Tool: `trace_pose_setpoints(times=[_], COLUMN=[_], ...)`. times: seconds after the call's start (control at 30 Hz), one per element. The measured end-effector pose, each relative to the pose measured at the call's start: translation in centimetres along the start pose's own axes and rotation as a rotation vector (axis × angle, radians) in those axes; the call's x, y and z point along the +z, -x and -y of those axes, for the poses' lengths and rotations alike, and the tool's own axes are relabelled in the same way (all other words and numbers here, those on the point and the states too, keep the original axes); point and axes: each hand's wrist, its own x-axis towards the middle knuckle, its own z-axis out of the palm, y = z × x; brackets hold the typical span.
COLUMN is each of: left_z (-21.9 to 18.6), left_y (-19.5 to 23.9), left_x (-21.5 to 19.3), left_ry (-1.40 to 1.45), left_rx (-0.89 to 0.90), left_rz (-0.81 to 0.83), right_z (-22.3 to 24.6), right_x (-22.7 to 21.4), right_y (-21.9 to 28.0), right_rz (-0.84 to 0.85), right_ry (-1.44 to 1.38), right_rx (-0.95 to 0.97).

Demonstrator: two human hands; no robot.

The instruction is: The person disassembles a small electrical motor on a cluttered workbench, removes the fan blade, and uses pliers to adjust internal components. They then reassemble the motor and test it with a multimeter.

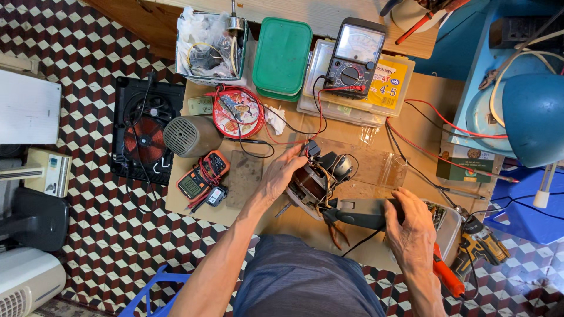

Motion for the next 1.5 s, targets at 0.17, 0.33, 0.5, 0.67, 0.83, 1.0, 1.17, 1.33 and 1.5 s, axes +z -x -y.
trace_pose_setpoints(times=[0.17, 0.33, 0.5, 0.67, 0.83, 1.0, 1.17, 1.33, 1.5], left_z=[-0.4, -0.2, 0.1, 0.6, 2.3, 3.5, 2.7, 1.8, 2.0], left_y=[0.2, -0.2, 0.9, 4.0, 6.8, 7.2, 7.5, 7.2, 6.4], left_x=[0.4, -0.1, -1.2, -2.0, -1.0, -0.2, 0.6, 1.3, 1.4], left_ry=[-0.09, -0.162, -0.16, -0.176, -0.137, -0.097, -0.102, -0.177, -0.345], left_rx=[-0.058, -0.051, 0.021, -0.039, -0.008, 0.016, -0.129, -0.172, -0.155], left_rz=[-0.083, -0.041, 0.017, -0.064, -0.068, -0.118, -0.149, -0.151, -0.207], right_z=[-0.1, -0.2, -0.1, 0.0, 0.0, 0.1, 0.4, -1.7, -7.7], right_x=[0.3, 0.3, 0.1, 0.1, 0.2, 0.2, 0.0, -0.4, -2.0], right_y=[-0.1, 0.0, -0.1, 0.1, 0.1, 0.1, 0.3, -0.3, -1.1], right_rz=[0.0, -0.01, -0.011, -0.026, -0.035, -0.031, -0.033, -0.039, 0.509], right_ry=[0.022, 0.015, 0.004, 0.006, 0.006, 0.026, 0.003, -0.339, -0.39], right_rx=[-0.002, -0.016, -0.039, -0.057, -0.062, -0.066, -0.055, 0.464, 0.493])
